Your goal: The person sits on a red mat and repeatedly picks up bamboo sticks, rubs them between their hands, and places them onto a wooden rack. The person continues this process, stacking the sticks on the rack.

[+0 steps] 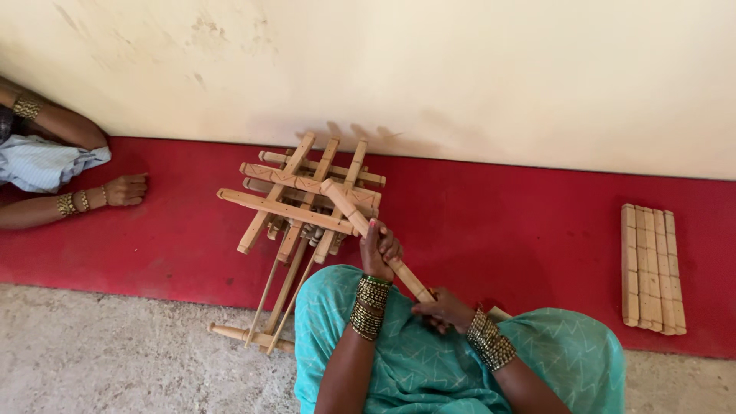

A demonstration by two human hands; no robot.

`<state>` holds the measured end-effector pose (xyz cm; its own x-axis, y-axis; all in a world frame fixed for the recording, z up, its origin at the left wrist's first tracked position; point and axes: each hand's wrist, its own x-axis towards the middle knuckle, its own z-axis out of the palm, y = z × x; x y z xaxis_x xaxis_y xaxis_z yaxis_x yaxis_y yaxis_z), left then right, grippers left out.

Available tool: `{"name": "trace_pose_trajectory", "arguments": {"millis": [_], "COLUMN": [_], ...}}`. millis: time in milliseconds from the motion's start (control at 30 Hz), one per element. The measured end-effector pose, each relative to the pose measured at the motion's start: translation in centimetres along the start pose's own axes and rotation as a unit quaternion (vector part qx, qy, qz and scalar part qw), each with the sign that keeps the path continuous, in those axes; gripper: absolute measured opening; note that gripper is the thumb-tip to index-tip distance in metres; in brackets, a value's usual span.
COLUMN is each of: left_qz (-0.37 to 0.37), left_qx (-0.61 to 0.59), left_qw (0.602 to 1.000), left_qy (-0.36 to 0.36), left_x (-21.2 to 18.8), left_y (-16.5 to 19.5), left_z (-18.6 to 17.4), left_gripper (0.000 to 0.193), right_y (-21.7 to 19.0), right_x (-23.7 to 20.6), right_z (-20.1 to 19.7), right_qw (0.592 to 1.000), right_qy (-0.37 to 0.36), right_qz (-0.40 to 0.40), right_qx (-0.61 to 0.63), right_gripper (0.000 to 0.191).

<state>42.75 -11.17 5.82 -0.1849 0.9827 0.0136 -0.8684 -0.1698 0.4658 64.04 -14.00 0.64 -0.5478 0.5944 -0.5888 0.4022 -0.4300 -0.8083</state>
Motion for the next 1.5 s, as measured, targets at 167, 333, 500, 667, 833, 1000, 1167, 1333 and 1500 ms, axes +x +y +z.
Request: {"name": "trace_pose_trajectory", "arguments": {"millis": [167,333,500,667,833,1000,1167,1333,1500], "left_qz": [0.054,0.061,0.053,0.031,0.009,0.032,0.074,0.036,0.022], "left_qx": [0.013,-0.021,-0.020,0.011,-0.053,-0.005,0.046,0.082,0.019], "left_qw": [0.994,0.979,0.984,0.993,0.998,0.992,0.968,0.966,0.992], "left_qy": [0.098,0.191,0.167,0.116,-0.012,0.119,0.236,0.242,0.119], "left_x": [0.6,1.3,1.3,1.0,0.4,0.9,1.3,0.9,1.1], "left_y": [-0.6,-0.9,-1.2,-1.4,-1.3,-1.4,-2.1,-5.0,-5.7], "left_z": [0.0,-1.1,-1.3,-0.7,-0.6,-0.4,-0.3,-0.4,-1.2], "left_gripper": [0.036,0.038,0.035,0.030,0.033,0.035,0.035,0.030,0.025], "right_y": [-1.0,-2.5,-2.4,-0.8,-0.1,-0.8,-1.1,-1.9,-4.2], "right_x": [-0.4,-2.5,-2.2,-1.2,-1.3,-0.9,-0.9,0.4,2.0], "right_z": [1.8,3.6,3.4,1.1,-0.4,1.0,3.4,4.3,2.7], "right_qw": [0.868,0.642,0.688,0.959,0.972,0.964,0.703,0.663,0.772], "right_qy": [0.288,0.445,0.404,0.144,-0.112,0.177,0.396,0.424,0.331], "right_qz": [-0.171,-0.386,-0.355,-0.205,-0.071,-0.136,-0.299,-0.302,-0.252], "right_qx": [-0.367,-0.491,-0.488,-0.134,0.192,-0.144,-0.510,-0.539,-0.480], "right_gripper": [0.039,0.041,0.044,0.054,0.061,0.058,0.042,0.019,0.032]}}
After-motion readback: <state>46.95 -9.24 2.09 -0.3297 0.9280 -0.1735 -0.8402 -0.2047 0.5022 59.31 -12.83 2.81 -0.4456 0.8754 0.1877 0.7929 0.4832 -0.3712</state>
